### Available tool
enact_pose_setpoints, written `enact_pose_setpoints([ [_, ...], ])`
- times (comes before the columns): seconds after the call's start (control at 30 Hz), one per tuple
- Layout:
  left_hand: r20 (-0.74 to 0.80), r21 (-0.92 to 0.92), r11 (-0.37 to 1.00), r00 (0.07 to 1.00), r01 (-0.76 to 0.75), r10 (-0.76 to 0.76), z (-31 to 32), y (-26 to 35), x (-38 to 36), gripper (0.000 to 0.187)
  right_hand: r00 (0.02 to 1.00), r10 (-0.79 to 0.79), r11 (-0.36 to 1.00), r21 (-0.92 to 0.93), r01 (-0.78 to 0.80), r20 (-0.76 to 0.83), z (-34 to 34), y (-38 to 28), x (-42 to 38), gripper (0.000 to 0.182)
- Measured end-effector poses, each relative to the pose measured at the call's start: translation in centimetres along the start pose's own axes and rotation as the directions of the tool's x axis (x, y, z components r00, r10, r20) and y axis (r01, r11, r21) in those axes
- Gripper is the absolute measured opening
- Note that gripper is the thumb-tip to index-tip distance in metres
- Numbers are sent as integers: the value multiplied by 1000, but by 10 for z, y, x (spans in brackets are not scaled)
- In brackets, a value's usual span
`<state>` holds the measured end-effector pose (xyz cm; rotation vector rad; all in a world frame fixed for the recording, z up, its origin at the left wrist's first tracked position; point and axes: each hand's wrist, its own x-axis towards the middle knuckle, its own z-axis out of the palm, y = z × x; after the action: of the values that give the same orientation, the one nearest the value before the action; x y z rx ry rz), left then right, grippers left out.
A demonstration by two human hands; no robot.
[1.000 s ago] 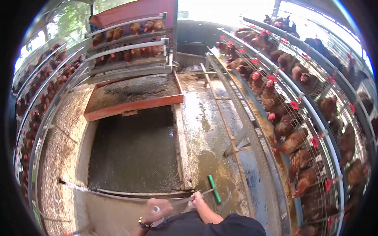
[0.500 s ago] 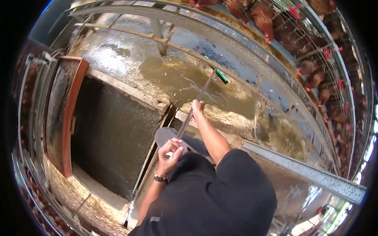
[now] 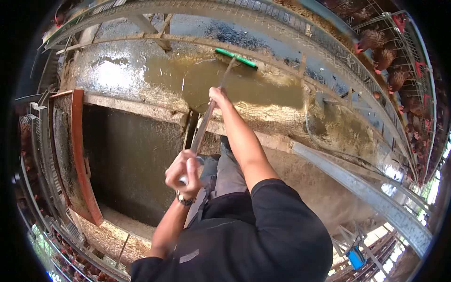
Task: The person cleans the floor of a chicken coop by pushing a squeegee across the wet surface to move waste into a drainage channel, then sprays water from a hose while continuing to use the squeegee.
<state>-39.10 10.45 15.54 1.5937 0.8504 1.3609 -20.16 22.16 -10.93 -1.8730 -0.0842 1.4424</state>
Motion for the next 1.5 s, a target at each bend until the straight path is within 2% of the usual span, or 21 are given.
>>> enact_pose_setpoints([
  [0.13,-114,120,987,989,106,-93,-7,46,1,29,991,122,942,-323,-95,63,34,21,12,15],
  [0.2,-169,170,967,972,193,-164,-20,66,0,30,978,160,918,-385,-99,132,51,14,-21,36],
  [0.27,-172,202,951,964,234,-201,-22,85,0,30,990,123,954,-281,-101,62,69,17,-54,32],
  [0.33,-150,233,948,972,215,-184,-18,103,1,30,947,205,950,-285,-131,248,75,21,-66,20],
  [0.37,-123,250,949,979,190,-164,-14,111,2,29,933,142,983,-156,-94,332,103,69,-22,14],
  [0.4,-8,226,969,995,98,-99,-11,117,3,27,874,255,964,-44,-260,413,102,64,-43,15],
  [0.47,316,107,992,948,-72,35,-7,130,14,24,889,127,923,275,-268,441,80,55,-90,19],
  [0.5,369,88,994,929,-68,31,-2,139,14,23,903,34,914,353,-202,428,71,62,-96,21],
  [0.57,430,-52,997,900,-50,68,2,152,16,24,955,72,902,390,-185,287,47,55,-117,18],
  [0.7,290,-297,946,956,129,-40,6,144,11,42,993,115,839,537,-89,-15,-27,48,-113,12],
  [0.77,269,-387,882,948,268,-170,22,119,12,57,972,136,873,487,-25,-194,-85,40,-98,10],
  [0.8,300,-412,838,922,357,-245,32,102,11,57,987,85,965,259,-46,-138,-130,24,-110,10],
  [0.83,327,-404,809,893,427,-308,46,83,7,58,980,71,794,605,58,-188,-153,48,-79,8],
  [0.9,435,-393,781,847,484,-306,80,44,-1,60,949,18,786,591,181,-315,-218,83,-27,7],
  [0.97,543,-382,752,789,537,-287,114,10,-10,62,934,132,690,708,153,-330,-282,114,9,8],
  [1.13,700,-356,652,654,669,-288,150,-36,-48,53,915,198,785,616,66,-350,-335,155,25,11],
  [1.23,663,-324,664,662,674,-348,125,-29,-37,53,919,276,950,222,-217,-280,-317,149,26,15],
  [1.3,614,-279,737,705,615,-356,107,-8,-23,53,942,206,978,44,-202,-264,-279,136,10,32],
  [1.37,602,-223,752,694,620,-395,71,5,-16,53,942,188,981,101,-166,-277,-232,145,20,34],
  [1.43,570,-148,768,688,623,-449,43,34,-12,56,974,137,989,-37,-146,-183,-187,148,27,37],
  [1.5,523,-64,815,715,576,-464,22,65,-10,59,979,106,993,68,-95,-175,-137,112,-15,22],
])
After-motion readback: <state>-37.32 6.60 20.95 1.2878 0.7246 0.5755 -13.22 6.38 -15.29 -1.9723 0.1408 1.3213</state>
